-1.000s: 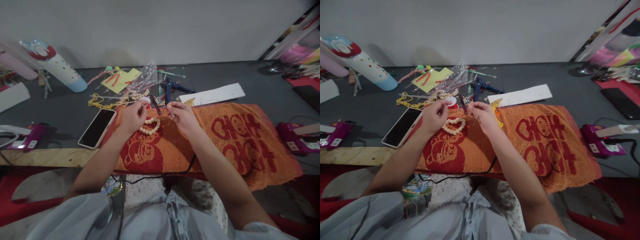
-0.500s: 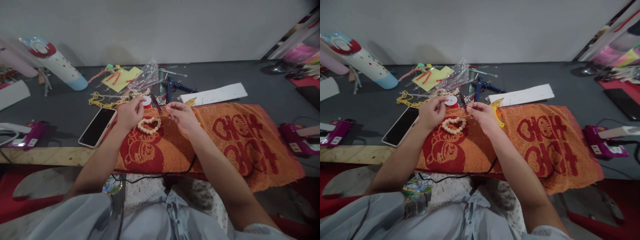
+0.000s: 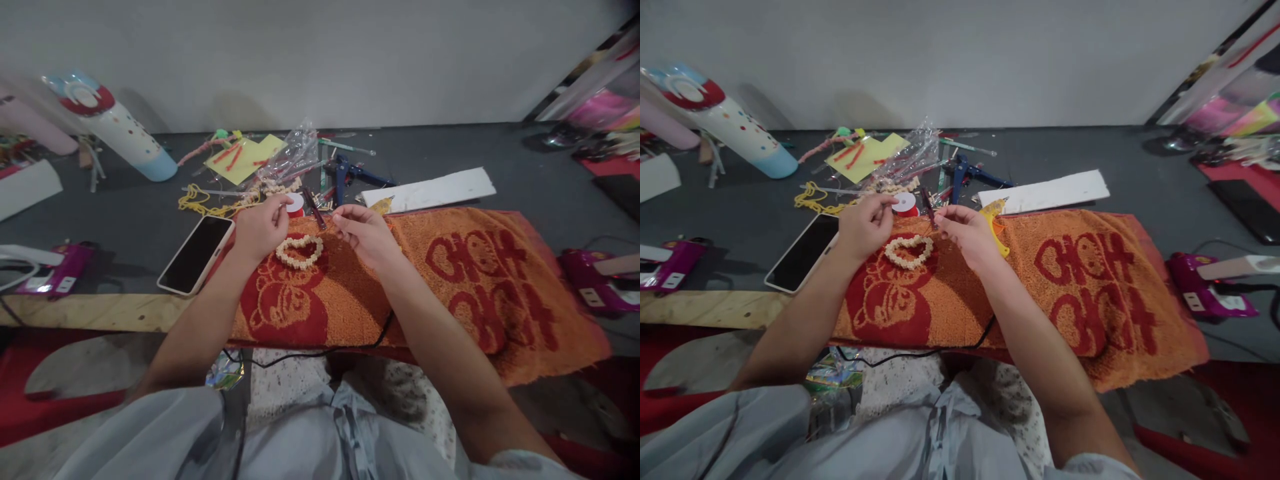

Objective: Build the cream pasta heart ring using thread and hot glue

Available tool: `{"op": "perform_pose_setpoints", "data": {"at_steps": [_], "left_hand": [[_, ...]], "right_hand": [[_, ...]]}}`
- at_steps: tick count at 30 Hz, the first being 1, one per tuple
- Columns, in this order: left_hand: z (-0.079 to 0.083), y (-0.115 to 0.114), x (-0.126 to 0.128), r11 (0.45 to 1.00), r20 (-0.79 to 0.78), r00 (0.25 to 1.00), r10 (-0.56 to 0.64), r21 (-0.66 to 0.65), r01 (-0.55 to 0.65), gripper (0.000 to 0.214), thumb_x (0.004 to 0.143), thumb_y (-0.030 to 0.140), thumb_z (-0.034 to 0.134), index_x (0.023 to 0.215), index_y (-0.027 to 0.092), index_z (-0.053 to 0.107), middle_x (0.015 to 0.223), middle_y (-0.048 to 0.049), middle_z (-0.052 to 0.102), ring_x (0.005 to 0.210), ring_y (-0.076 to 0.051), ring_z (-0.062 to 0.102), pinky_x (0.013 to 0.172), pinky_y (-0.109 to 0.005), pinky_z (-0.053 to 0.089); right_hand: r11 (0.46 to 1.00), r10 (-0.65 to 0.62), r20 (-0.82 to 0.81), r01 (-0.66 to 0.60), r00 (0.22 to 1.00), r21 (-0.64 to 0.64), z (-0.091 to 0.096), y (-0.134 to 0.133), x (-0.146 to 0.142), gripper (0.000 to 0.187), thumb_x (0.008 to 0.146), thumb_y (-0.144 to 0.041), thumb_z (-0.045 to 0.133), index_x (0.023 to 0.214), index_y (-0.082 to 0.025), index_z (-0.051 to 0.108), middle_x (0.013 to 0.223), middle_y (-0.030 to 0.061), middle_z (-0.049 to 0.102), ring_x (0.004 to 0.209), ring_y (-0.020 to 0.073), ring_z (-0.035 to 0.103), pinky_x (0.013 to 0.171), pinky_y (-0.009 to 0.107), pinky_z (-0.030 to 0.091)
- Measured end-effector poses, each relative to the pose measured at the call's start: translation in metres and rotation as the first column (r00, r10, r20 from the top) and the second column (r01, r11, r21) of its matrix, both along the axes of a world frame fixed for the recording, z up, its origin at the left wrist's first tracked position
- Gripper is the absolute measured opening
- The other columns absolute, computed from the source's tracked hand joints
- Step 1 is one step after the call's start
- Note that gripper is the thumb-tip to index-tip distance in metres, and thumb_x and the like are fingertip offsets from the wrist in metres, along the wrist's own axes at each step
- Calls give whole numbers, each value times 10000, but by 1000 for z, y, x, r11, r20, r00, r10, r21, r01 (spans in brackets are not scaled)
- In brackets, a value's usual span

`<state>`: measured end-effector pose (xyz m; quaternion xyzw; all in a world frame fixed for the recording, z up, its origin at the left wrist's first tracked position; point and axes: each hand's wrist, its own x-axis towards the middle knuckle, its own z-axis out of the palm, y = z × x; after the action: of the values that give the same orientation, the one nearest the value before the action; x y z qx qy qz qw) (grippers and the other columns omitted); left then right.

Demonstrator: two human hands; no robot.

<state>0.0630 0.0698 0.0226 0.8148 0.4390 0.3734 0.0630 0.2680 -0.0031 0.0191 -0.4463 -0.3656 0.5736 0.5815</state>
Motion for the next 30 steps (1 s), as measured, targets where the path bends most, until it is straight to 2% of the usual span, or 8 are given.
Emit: {"op": "perform_pose_setpoints", "data": {"at_steps": [8,14,17,19,22,25,28,30], "left_hand": [[2,-3,3,999,-28,999,-20,-27,19,207,814,208,551,951,232,705,484,43,425,495,-137,426,580,-286,307],[3,-3,3,999,-60,998,-32,-19,31,233,810,218,550,960,226,728,486,36,464,474,-132,412,564,-280,302],[3,-7,6,995,-11,998,-70,-71,69,215,819,239,557,947,217,727,478,43,455,457,-117,389,540,-265,295],[5,-11,10,979,55,990,-129,-152,136,225,844,278,547,956,203,727,482,47,465,437,-102,361,508,-248,284],[9,-20,18,922,182,958,-223,-280,268,294,864,354,540,995,171,729,565,20,567,462,-89,384,487,-225,287],[15,-26,24,831,284,921,-267,-416,369,365,865,424,543,980,133,730,648,-14,624,523,-89,430,502,-216,306],[18,-29,27,702,385,884,-266,-551,451,422,845,499,571,907,109,719,570,17,528,493,-74,370,482,-215,276],[18,-30,28,631,456,856,-244,-596,497,428,807,522,623,883,108,703,540,46,461,464,-56,323,464,-210,258]], "right_hand": [[999,21,-27,-22,999,-27,3,-1,-2,281,599,-365,854,745,-228,657,688,-38,599,608,84,501,594,264,439],[999,16,-42,-18,999,-39,4,-2,-4,316,570,-385,863,748,-232,651,698,-44,595,617,84,495,597,258,432],[999,27,-32,-28,999,-22,3,-2,-5,307,594,-385,853,762,-229,649,691,-44,585,615,83,481,589,256,407],[1000,26,-22,-26,999,-11,2,-3,-6,305,594,-387,852,759,-227,652,678,-49,574,594,78,446,560,252,370],[1000,30,-14,-30,999,8,1,-3,-8,307,588,-391,856,749,-221,658,675,-52,563,560,67,381,519,247,299],[999,44,-28,-43,999,30,-1,-4,-10,309,592,-398,859,746,-211,668,673,-46,564,549,64,350,506,247,250],[999,41,-64,-39,997,38,0,-4,-11,299,584,-382,865,745,-207,685,660,-40,573,545,64,346,507,247,231],[998,42,-84,-39,996,40,0,-4,-11,285,583,-365,868,742,-207,693,653,-41,573,544,62,346,508,246,225]]}}
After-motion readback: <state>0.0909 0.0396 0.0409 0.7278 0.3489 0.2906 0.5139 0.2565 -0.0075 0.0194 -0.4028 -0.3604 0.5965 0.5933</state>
